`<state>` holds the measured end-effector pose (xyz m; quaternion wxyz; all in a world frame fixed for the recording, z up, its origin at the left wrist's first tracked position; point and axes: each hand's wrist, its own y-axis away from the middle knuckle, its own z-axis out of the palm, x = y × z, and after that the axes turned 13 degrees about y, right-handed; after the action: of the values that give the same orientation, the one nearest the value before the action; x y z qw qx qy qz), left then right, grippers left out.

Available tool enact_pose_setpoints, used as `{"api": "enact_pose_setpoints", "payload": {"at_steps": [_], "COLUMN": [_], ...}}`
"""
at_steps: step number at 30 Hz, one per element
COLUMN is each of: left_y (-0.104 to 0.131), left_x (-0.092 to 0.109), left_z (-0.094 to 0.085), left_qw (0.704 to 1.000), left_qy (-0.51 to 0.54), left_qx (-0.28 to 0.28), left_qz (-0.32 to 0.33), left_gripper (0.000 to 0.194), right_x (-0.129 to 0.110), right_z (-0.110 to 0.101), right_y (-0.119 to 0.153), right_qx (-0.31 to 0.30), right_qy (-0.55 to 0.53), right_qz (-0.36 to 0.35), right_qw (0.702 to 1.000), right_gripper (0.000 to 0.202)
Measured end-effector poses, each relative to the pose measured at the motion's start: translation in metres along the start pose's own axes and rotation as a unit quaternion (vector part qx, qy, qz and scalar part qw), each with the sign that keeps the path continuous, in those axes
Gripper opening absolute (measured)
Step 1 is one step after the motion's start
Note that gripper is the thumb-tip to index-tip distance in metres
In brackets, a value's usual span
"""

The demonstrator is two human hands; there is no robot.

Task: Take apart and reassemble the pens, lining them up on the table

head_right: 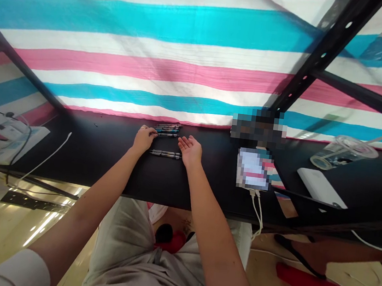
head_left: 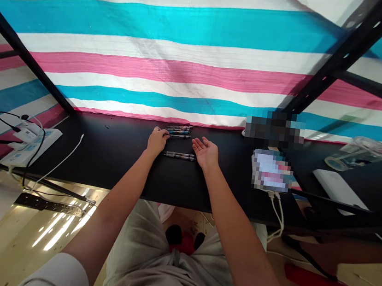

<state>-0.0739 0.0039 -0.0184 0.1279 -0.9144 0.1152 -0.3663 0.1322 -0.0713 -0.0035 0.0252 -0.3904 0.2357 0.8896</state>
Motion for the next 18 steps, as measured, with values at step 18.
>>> {"api": "enact_pose_setpoints", "payload": {"at_steps": [18], "left_y": [0.003], "left_x": [0.016], "left_z": [0.001], "left_qw": [0.999], "left_qy": [-0.015], "left_qx": [0.031], "left_qz": [-0.015], "left_gripper": [0.019], "right_x": [0.002], "right_z": [0.000], "right_y": [-0.002], "right_qx": [-0.028], "right_qy": [0.067], "right_qz": [-0.073], "right_qw": [0.995], "right_gripper": [0.018]}}
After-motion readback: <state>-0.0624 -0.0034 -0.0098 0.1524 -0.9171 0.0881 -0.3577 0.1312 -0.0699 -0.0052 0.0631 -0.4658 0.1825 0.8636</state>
